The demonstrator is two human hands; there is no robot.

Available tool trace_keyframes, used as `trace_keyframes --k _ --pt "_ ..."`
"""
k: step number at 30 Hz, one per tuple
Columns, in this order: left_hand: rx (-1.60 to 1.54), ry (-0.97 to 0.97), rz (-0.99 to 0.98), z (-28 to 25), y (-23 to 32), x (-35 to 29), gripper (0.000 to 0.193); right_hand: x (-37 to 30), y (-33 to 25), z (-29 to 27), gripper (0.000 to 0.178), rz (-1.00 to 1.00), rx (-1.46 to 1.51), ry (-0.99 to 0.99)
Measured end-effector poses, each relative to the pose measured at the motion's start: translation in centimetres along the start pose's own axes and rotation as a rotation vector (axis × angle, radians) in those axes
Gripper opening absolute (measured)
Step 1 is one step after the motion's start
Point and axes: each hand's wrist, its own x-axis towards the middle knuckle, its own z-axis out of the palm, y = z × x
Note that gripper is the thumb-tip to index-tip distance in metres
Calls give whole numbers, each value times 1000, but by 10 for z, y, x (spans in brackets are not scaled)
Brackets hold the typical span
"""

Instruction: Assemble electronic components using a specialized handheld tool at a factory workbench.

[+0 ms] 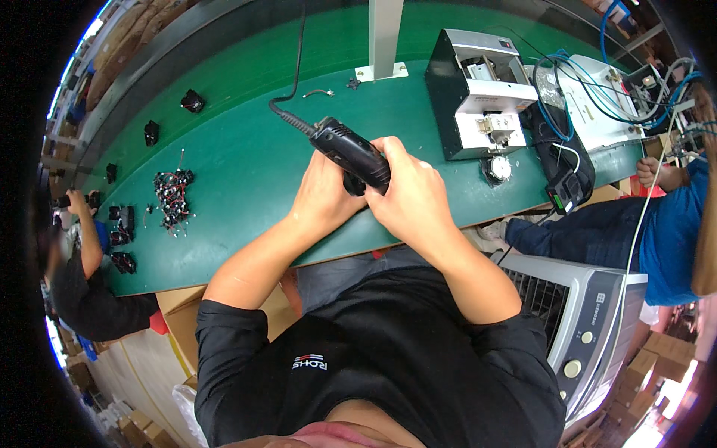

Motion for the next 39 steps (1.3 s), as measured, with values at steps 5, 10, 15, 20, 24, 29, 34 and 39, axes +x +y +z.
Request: trace_keyframes --k 5,10,15,20,24,29,34,39 --pt "-53 13 -38 -3 5 4 60 2 -3 -2 43 -15 13 7" --pt "-58 13 -93 -4 6 3 60 2 -6 0 41 -11 8 13" --pt "-11 -21 -95 -3 1 0 59 2 -7 2 42 -21 -24 9" --pt "-20 -45 -53 -3 4 -1 59 2 -6 2 43 -16 -8 -4" --pt "-31 -23 -57 -2 2 0 62 3 -5 4 40 -16 13 35" --pt "-72 23 -47 -4 -1 2 83 9 1 -29 33 71 324 101" --pt "-288 -150 -266 -8 -4 3 81 19 25 -102 70 -155 765 415" --pt "-254 -236 -278 -5 1 2 82 45 29 -146 96 -424 713 730"
